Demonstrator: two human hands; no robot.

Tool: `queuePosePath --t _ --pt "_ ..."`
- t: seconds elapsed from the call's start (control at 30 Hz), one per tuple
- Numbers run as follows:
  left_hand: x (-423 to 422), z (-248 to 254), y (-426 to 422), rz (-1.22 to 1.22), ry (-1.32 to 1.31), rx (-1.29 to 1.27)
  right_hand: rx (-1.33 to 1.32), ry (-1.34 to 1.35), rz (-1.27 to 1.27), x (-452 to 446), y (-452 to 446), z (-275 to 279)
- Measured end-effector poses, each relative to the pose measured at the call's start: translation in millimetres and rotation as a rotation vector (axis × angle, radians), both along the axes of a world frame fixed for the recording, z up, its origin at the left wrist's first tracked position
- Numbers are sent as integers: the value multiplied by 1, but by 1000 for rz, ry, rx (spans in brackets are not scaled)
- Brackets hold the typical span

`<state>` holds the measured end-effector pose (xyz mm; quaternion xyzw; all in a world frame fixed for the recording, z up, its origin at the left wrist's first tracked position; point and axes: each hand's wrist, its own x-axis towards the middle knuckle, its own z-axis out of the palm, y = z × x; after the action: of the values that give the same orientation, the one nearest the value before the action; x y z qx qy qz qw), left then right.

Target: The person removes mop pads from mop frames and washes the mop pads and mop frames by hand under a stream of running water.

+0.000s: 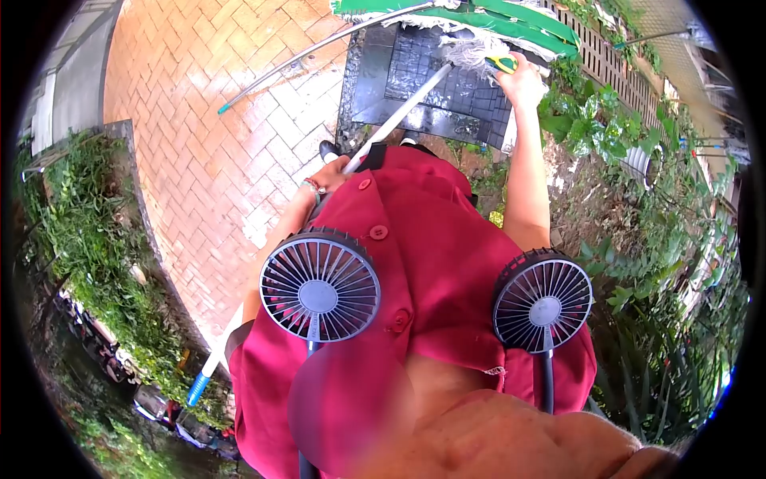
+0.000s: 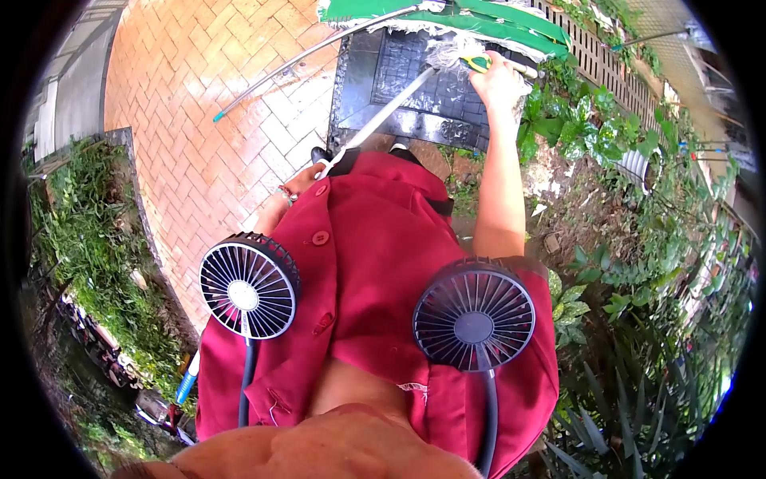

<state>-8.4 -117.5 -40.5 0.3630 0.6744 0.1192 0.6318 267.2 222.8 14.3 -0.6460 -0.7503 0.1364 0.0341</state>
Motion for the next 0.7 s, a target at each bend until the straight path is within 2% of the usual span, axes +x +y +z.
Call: queuePosePath --t 0.07,0.2,0.23,0.27,0.33,0.37,0.53,0.7 --pt "-3 -3 4 -21 -55 -33 -2 16 -13 2 1 2" --pt "2 -3 25 -168 86 -64 -1 -40 -33 9 -18 -6" --pt "5 -26 20 -146 64 -2 -4 -11 -40 13 -26 -11" --pt "5 -28 21 -152 42 12 -3 0 -40 16 -33 -17" --pt "5 -29 23 -168 -1 38 29 -12 -46 24 -53 -27" --pt "4 -35 21 -178 14 43 134 -7 -11 34 -62 -45" --pt "-2 -65 8 -279 90 110 56 82 -76 68 -112 -71" --pt "0 -55 8 -337 230 112 -31 153 -139 110 -178 -116"
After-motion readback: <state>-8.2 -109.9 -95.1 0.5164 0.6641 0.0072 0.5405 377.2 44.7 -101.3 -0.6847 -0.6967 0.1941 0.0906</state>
